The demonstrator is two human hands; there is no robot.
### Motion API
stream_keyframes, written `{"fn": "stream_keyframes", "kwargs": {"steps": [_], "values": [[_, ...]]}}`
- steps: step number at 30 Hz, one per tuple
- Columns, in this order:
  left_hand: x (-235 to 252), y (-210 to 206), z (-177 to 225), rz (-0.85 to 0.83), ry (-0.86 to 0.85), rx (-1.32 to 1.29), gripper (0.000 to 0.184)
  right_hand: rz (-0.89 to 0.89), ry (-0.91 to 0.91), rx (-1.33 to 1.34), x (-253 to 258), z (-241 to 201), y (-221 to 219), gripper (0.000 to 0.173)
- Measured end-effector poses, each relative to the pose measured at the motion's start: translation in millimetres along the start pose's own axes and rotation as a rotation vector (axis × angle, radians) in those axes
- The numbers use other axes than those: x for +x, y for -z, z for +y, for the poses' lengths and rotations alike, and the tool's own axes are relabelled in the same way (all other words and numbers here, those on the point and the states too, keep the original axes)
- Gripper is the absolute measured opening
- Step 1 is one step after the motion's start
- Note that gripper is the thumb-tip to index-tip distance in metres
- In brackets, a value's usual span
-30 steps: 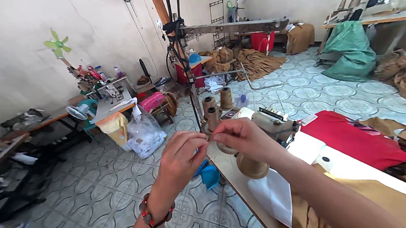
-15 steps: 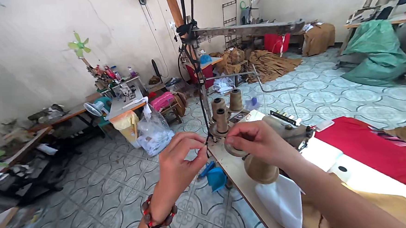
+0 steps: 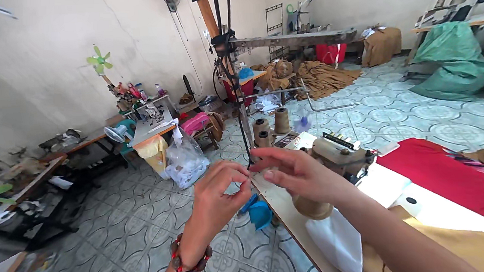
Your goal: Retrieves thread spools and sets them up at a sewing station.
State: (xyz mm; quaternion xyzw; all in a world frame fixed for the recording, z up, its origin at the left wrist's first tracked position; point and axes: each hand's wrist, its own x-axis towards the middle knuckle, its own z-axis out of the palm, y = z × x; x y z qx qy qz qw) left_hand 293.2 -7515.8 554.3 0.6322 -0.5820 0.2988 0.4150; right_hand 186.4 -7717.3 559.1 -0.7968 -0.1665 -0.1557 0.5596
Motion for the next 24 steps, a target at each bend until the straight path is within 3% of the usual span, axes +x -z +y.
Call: {"fn": "stream_keyframes", "kwargs": {"steps": [4, 10, 24], "values": [[1.3, -1.1, 2.7, -0.062, -0.029, 0.020, 0.007, -0.124, -0.065, 0.171, 0.4, -2.8, -4.1, 0.037], [0.2, -1.3, 1.4, -0.062, -0.030, 0.030, 0.006, 0.011, 0.000, 0.116, -1.3, 6.0, -6.4, 0.009], [-3.8, -6.9, 2.0, -0.061, -0.035, -0.012, 0.007, 0.113, 0.050, 0.096, -3.6, 8.3, -10.2, 0.009]]}}
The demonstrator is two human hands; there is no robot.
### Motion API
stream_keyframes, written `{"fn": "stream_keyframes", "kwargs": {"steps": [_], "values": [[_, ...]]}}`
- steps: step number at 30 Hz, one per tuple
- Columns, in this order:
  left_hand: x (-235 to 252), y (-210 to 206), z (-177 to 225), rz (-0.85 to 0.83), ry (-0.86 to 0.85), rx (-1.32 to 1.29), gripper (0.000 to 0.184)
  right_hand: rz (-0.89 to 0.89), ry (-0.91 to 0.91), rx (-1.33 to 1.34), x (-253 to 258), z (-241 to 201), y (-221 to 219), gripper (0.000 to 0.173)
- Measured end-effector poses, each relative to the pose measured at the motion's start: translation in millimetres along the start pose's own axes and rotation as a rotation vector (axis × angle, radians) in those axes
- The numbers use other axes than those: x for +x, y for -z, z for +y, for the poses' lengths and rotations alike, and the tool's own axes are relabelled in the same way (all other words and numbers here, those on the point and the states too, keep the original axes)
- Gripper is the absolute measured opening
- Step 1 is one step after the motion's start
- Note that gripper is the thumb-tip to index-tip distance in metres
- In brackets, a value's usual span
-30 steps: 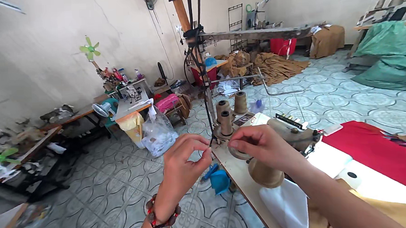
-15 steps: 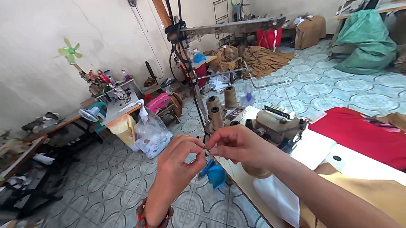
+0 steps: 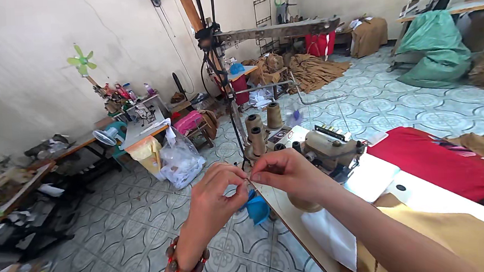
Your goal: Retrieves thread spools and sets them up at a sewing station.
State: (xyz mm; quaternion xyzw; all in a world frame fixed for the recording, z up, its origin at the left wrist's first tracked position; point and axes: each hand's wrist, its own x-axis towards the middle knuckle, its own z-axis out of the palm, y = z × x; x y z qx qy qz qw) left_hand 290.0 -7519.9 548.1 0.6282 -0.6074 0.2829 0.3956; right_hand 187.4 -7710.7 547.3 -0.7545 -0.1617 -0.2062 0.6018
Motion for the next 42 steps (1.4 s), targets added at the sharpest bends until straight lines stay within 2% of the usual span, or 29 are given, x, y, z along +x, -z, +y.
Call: {"fn": "stream_keyframes", "kwargs": {"steps": [3, 4, 7, 10, 13, 23, 33, 37, 40, 42], "values": [[-3.1, 0.4, -1.7, 0.003, 0.034, -0.060, 0.007, 0.003, -0.005, -0.006, -0.3, -0.4, 0.4, 0.009], [-5.1, 1.3, -3.0, 0.006, 0.066, -0.090, 0.014, 0.009, -0.002, -0.011, -0.4, -0.3, 0.8, 0.010], [-12.7, 7.7, -9.5, 0.002, 0.178, -0.150, 0.053, 0.032, -0.003, -0.020, -1.5, -1.0, 3.6, 0.010], [-21.2, 8.0, -16.5, 0.060, 0.242, -0.136, 0.066, 0.044, -0.011, -0.027, -3.3, -1.0, 6.6, 0.010], [-20.5, 3.8, -12.0, 0.091, 0.228, -0.066, 0.061, 0.041, -0.013, -0.026, -4.2, -1.5, 7.5, 0.011], [1.5, -18.3, 20.7, 0.062, 0.333, -0.256, 0.040, 0.050, 0.052, -0.027, -10.6, -0.2, 6.4, 0.011], [2.3, -18.0, 25.1, 0.059, 0.336, -0.353, 0.039, 0.045, 0.033, -0.057, -16.6, -6.2, 9.5, 0.011], [1.2, -15.3, 22.3, 0.046, 0.286, -0.326, 0.035, 0.045, 0.045, -0.062, -16.2, -6.4, 10.1, 0.012], [0.2, -13.6, 17.4, 0.039, 0.161, -0.194, 0.015, 0.036, 0.035, -0.070, -15.4, -7.4, 10.5, 0.013], [1.0, -12.4, 18.0, 0.044, 0.091, -0.062, 0.012, 0.028, 0.030, -0.057, -14.5, -8.1, 10.9, 0.012]]}}
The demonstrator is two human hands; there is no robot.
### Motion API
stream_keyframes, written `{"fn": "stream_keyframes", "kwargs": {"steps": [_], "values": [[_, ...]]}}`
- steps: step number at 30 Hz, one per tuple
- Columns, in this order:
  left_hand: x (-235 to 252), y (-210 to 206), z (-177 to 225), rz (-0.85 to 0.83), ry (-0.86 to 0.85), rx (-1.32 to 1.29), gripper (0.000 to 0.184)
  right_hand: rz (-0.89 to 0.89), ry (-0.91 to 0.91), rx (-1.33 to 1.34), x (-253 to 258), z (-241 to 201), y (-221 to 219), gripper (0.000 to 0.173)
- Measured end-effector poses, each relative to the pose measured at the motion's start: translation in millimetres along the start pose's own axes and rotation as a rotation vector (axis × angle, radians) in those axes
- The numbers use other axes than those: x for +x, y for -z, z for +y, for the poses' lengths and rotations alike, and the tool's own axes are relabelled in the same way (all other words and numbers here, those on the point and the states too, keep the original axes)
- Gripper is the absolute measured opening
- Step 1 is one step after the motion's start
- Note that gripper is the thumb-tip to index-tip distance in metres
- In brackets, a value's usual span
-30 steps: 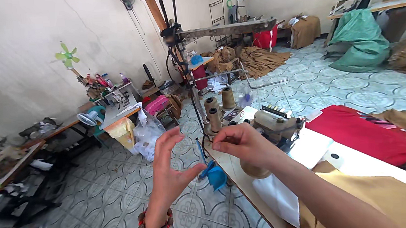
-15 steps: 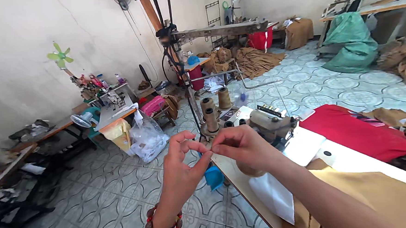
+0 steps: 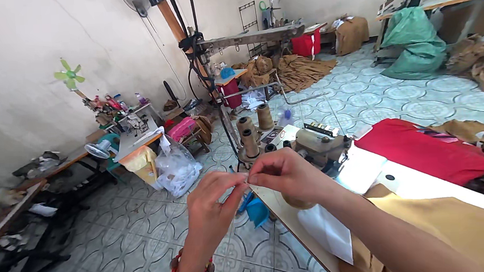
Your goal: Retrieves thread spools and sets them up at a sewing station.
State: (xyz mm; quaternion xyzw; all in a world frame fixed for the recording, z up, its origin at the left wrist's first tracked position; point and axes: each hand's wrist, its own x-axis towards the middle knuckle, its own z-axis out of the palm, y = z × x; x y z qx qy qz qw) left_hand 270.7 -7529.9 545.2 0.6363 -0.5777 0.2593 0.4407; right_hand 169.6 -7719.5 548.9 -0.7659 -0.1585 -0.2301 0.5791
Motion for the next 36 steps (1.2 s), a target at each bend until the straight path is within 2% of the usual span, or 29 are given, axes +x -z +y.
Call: {"fn": "stream_keyframes", "kwargs": {"steps": [5, 12, 15, 20, 22, 24, 26, 28, 32, 36], "values": [[1.9, 2.3, -0.2, 0.039, -0.057, 0.199, 0.013, -0.023, 0.007, 0.008, 0.9, -0.6, 2.2, 0.012], [9.6, -3.0, -3.3, 0.102, -0.039, 0.145, 0.018, 0.006, 0.002, 0.008, -1.8, -0.1, 9.6, 0.014], [13.5, -3.3, -12.2, 0.167, -0.058, 0.194, 0.019, 0.062, -0.044, 0.119, -3.5, 3.3, 19.5, 0.012], [9.2, -21.3, -16.7, 0.087, -0.282, 0.348, 0.007, 0.117, -0.221, 0.645, -1.0, -4.0, 25.7, 0.026], [12.3, -29.6, -15.2, 0.040, -0.373, 0.355, 0.004, 0.193, -0.220, 0.670, 0.3, -6.5, 21.5, 0.025], [20.8, -31.4, -13.3, -0.015, -0.404, 0.320, 0.004, 0.259, -0.145, 0.466, -0.1, -3.8, 16.7, 0.019], [32.3, -29.2, -11.9, -0.063, -0.382, 0.248, 0.009, 0.282, 0.016, 0.113, -1.9, 3.8, 13.0, 0.013], [42.9, -25.8, -8.8, -0.109, -0.319, 0.203, 0.018, 0.263, 0.105, -0.085, -3.7, 6.5, 12.6, 0.016], [54.0, -24.2, -4.8, -0.197, -0.135, 0.089, 0.023, 0.216, 0.076, -0.061, -5.2, 2.3, 17.6, 0.013], [52.2, -32.0, -18.0, -0.182, 0.157, -0.410, 0.014, 0.161, -0.033, 0.149, -6.6, -0.1, 25.3, 0.010]]}}
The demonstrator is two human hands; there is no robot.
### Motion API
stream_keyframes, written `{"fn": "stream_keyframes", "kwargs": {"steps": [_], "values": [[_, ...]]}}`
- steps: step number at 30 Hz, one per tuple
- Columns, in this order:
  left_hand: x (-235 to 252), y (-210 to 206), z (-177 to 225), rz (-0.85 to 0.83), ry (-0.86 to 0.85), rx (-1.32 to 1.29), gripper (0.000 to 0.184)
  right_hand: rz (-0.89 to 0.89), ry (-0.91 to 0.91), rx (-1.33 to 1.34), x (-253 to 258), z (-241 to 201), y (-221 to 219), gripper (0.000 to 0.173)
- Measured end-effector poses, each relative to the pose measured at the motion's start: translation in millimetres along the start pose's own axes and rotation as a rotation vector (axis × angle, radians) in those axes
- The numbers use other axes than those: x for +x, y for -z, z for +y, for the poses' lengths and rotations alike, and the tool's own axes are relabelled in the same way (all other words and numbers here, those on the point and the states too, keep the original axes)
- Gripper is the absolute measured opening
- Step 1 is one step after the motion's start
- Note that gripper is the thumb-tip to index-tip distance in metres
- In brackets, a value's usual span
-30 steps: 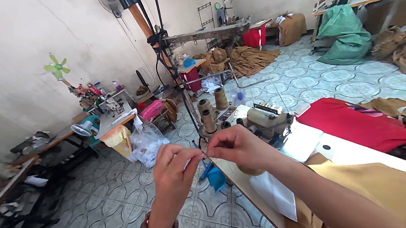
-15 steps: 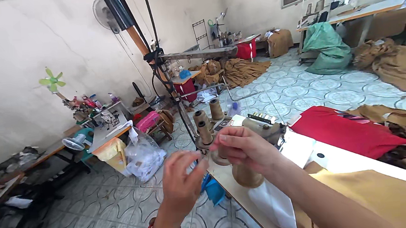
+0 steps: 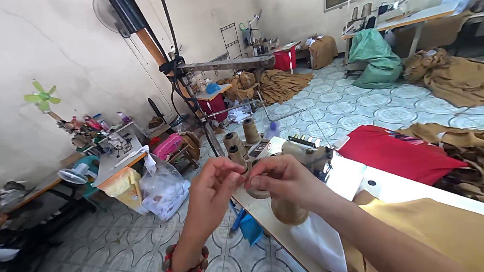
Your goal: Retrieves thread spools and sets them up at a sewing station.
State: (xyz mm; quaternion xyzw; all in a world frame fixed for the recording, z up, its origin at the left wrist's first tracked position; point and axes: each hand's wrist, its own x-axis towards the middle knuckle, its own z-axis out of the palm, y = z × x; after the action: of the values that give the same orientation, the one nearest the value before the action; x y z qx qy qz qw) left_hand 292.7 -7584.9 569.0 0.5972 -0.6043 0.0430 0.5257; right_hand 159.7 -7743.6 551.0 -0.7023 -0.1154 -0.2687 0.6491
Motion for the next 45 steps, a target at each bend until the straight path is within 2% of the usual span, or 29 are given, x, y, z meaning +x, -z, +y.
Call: {"fn": "stream_keyframes", "kwargs": {"steps": [3, 7, 10, 12, 14, 17, 20, 26, 31, 33, 36, 39, 41, 45], "values": [[-4.4, -6.2, -10.8, -0.002, 0.077, -0.214, 0.023, -0.008, -0.070, 0.126, 1.5, 1.9, 4.6, 0.011], [-4.5, -15.4, -11.9, 0.054, 0.029, -0.191, 0.012, 0.017, -0.116, 0.183, 2.9, 3.7, 4.2, 0.010], [-5.0, -16.4, -12.3, 0.092, 0.012, -0.171, 0.008, 0.042, -0.098, 0.126, 3.1, 3.7, 4.1, 0.008], [-7.0, -18.0, -12.5, 0.125, -0.036, -0.083, 0.005, 0.057, -0.061, 0.055, 3.3, 3.8, 4.6, 0.008], [-9.0, -17.5, -13.5, 0.137, -0.159, 0.117, 0.008, 0.064, -0.020, -0.052, 3.7, 4.5, 5.4, 0.009], [-8.2, -10.6, -10.2, 0.053, -0.405, 0.439, 0.013, 0.037, 0.041, -0.219, 3.4, 4.5, 6.5, 0.013], [-4.8, -3.2, -3.2, -0.016, -0.471, 0.522, 0.015, 0.036, 0.091, -0.324, 2.2, 1.4, 5.6, 0.013], [-10.5, -7.6, 2.1, 0.049, -0.307, 0.413, 0.013, 0.255, 0.335, -0.464, -0.2, 8.3, -8.0, 0.011], [-13.7, -12.6, 7.7, 0.028, 0.034, 0.020, 0.009, 0.289, 0.434, -0.419, 0.9, 11.9, -12.7, 0.010], [-12.0, -9.0, 10.0, 0.008, 0.113, -0.055, 0.007, 0.244, 0.381, -0.397, 1.4, 10.9, -10.9, 0.011], [-10.8, -7.5, 8.3, 0.044, 0.098, 0.067, 0.010, 0.176, 0.175, -0.292, 1.5, 7.3, -7.2, 0.013], [-14.0, -10.1, -2.5, 0.186, -0.100, 0.240, 0.013, 0.151, -0.007, -0.130, 3.7, 2.6, -5.4, 0.011], [-15.7, -12.8, -5.0, 0.310, -0.269, 0.374, 0.004, 0.153, -0.070, -0.059, 4.4, 1.3, -4.6, 0.010], [-21.4, -20.1, -0.9, 0.371, -0.357, 0.514, 0.004, 0.158, -0.112, -0.018, 4.1, 0.4, -3.7, 0.010]]}}
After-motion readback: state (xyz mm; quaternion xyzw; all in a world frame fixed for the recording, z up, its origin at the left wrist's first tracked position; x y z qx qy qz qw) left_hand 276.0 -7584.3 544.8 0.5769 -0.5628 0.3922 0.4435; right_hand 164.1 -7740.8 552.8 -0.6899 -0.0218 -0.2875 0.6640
